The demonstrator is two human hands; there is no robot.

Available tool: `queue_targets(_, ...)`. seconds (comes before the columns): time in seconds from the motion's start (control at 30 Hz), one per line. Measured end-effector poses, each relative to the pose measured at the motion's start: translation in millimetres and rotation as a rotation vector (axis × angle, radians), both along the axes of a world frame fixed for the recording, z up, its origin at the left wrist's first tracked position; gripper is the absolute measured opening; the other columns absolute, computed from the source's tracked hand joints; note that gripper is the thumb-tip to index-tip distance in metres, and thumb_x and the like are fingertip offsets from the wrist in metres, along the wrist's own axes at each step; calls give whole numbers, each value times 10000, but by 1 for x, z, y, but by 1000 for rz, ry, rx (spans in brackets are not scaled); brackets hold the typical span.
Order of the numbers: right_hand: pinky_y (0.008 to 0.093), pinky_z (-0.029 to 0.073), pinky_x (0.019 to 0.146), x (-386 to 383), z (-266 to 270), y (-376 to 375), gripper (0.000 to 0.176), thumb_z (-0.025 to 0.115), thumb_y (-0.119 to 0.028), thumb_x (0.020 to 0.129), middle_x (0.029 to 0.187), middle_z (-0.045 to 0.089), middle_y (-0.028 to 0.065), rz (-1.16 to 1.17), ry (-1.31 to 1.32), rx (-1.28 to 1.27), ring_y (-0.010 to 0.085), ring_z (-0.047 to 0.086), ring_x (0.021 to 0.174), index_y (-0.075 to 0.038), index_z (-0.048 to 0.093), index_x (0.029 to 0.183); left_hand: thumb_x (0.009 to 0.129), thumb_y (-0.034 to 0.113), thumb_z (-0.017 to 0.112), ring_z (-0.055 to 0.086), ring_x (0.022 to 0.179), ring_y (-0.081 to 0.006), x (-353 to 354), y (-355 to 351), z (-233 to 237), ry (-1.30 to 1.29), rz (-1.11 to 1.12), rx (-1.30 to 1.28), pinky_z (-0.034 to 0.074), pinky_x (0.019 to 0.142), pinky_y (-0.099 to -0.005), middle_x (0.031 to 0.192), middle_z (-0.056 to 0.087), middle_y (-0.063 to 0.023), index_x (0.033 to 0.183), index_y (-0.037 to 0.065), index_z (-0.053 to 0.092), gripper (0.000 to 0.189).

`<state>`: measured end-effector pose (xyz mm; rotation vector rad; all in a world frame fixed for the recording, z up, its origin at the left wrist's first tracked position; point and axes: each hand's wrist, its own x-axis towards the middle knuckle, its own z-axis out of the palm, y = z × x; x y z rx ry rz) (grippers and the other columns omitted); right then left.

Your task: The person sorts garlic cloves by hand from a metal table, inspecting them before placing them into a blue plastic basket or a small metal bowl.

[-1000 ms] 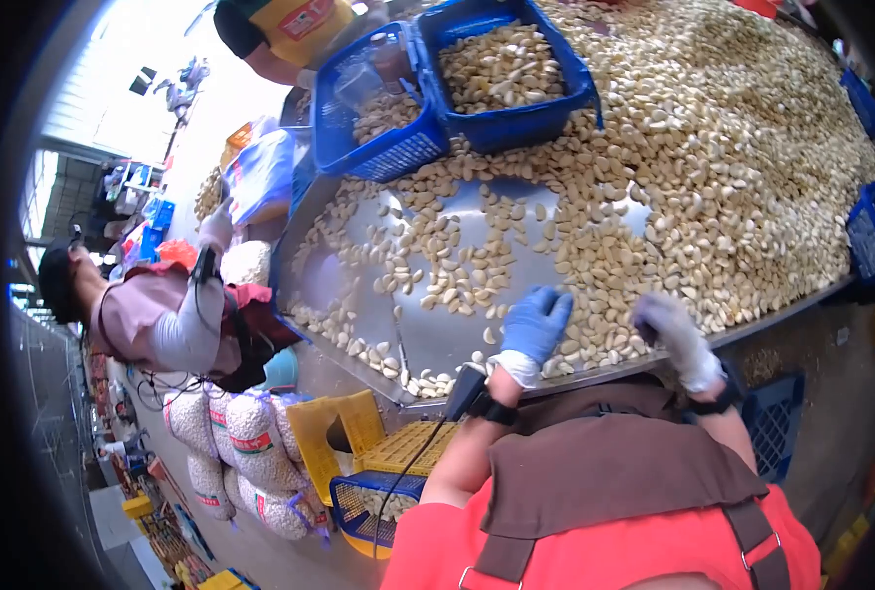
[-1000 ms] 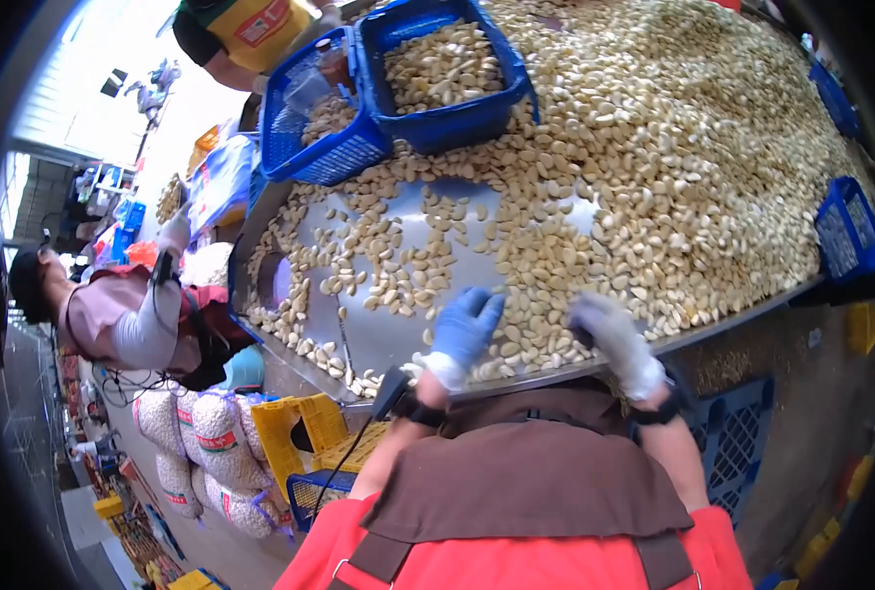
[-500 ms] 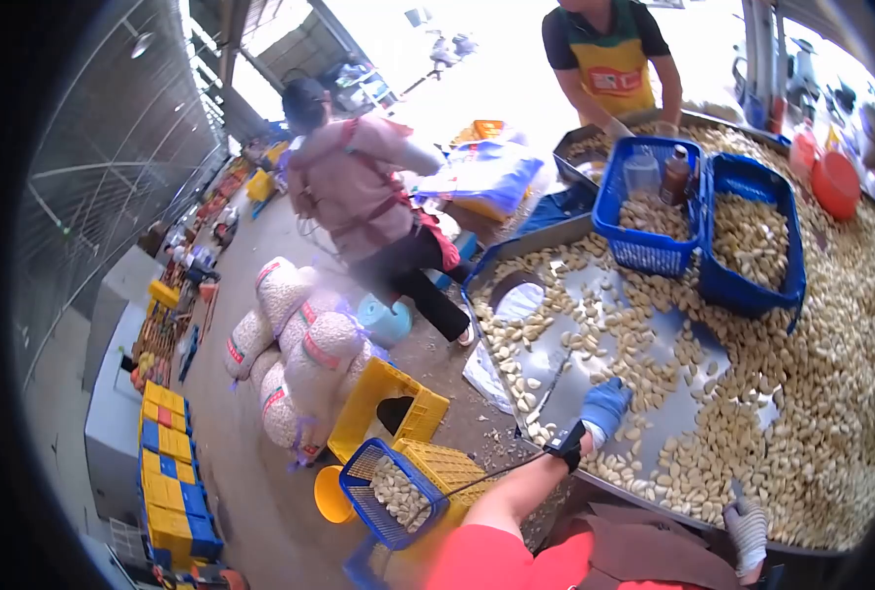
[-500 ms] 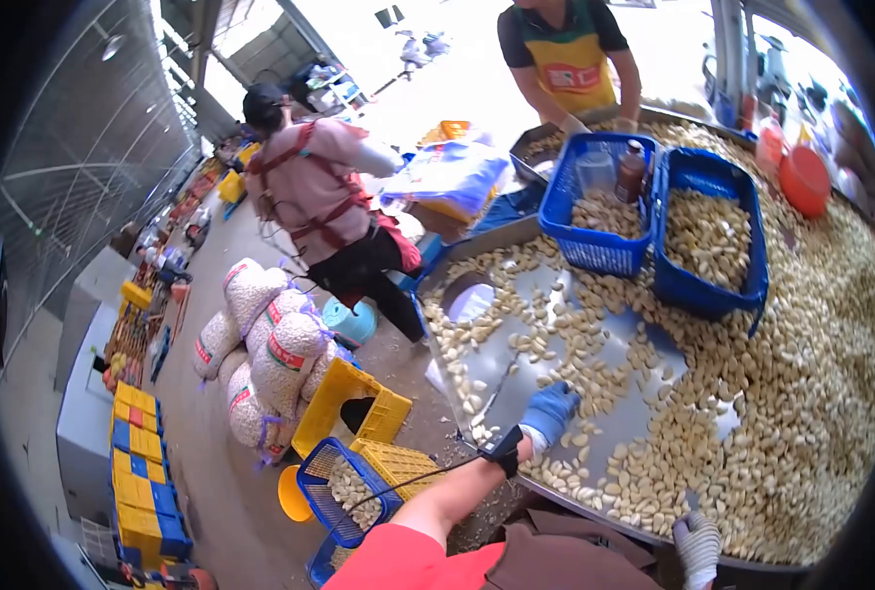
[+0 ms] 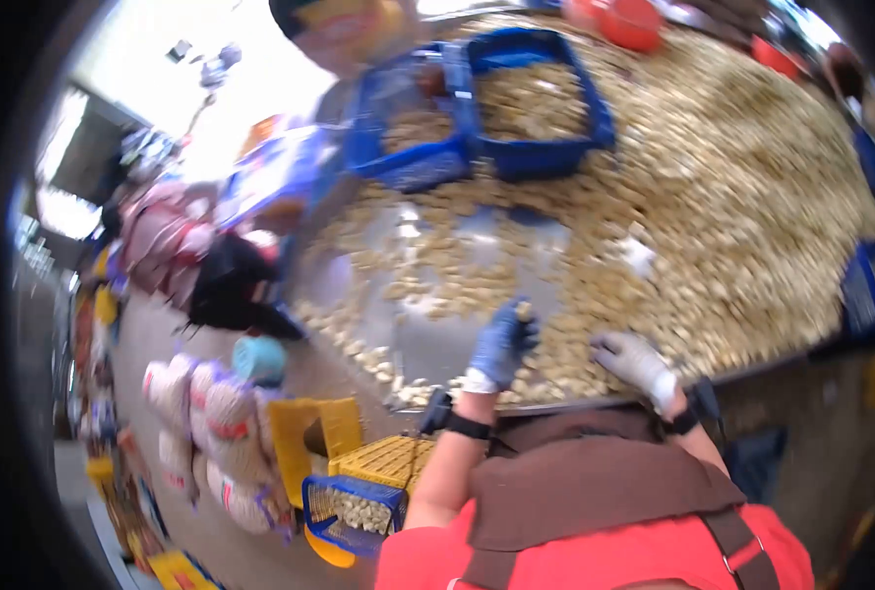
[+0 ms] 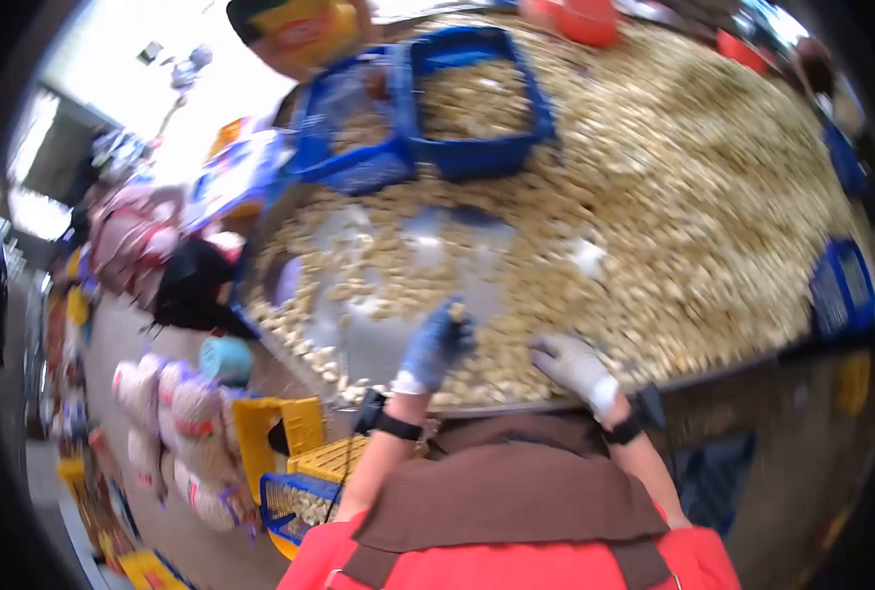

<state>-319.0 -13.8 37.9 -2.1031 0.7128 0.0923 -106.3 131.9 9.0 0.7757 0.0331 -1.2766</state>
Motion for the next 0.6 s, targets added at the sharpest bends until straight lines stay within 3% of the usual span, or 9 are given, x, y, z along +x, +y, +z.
queue_targets(0.13,380,502,841,-30,-6,-10,330,567,-288,901,1019,676,191,-131,83,132,335,646,966,-42,645,1106,938,208,605,596,838,-177,-9,-5,3,-154,-52,13,511,710,-318,988,617,-73,1242,61,552,342)
queue_targets(0.27,368,510,811,-64,-13,-13,316,563,-269,896,966,682,189,-290,55,-9,316,660,913,-54,638,1116,913,166,597,624,913,-216,-11,-11,7,-70,-137,13,532,756,-369,1035,627,-81,1191,47,575,303)
queue_targets(0.33,387,509,805,-71,10,-16,323,562,-280,889,956,684,183,-413,116,145,329,657,902,-55,640,1106,924,192,575,632,945,-221,-22,-18,31,-31,-209,-47,534,779,-376,1040,638,-73,1162,43,585,281)
queue_targets(0.37,387,509,805,-77,5,-17,323,562,-280,889,956,684,183,-439,122,140,329,657,902,-55,640,1106,921,232,580,626,849,-178,-30,-24,38,-84,-233,-14,522,716,-339,961,632,-47,1095,41,608,260)
queue_targets(0.4,398,508,802,-82,-5,-18,321,560,-283,885,941,684,180,-423,87,27,335,656,893,-55,641,1097,921,232,580,626,849,-178,-36,-32,30,-77,-253,-20,522,716,-339,961,632,-47,1095,41,608,260)
queue_targets(0.47,425,503,803,-82,-8,-20,312,557,-284,872,910,679,181,-351,96,-106,350,649,877,-57,652,1062,901,263,612,589,730,-142,-45,-46,9,-301,-584,144,484,630,-292,846,602,-28,1023,52,629,245)
queue_targets(0.5,431,503,803,-77,-5,-20,298,558,-276,867,906,676,183,-337,108,-134,356,645,874,-58,658,1044,891,291,624,519,647,-95,-63,-56,34,-418,-683,257,423,560,-245,737,534,8,967,57,632,246)
queue_targets(0.53,436,502,804,-70,-3,-20,284,559,-267,862,903,673,185,-321,118,-160,361,641,872,-60,664,1025,885,324,620,621,716,-188,-79,-64,32,-635,-805,353,488,627,-300,780,635,-48,1034,64,640,301)
queue_targets(0.6,441,504,799,-62,-8,-24,264,563,-253,853,897,671,184,-334,101,-204,361,639,862,-61,675,994,877,359,604,667,895,-305,-98,-55,-12,-1358,-954,241,517,768,-364,965,701,-125,1128,123,637,346)
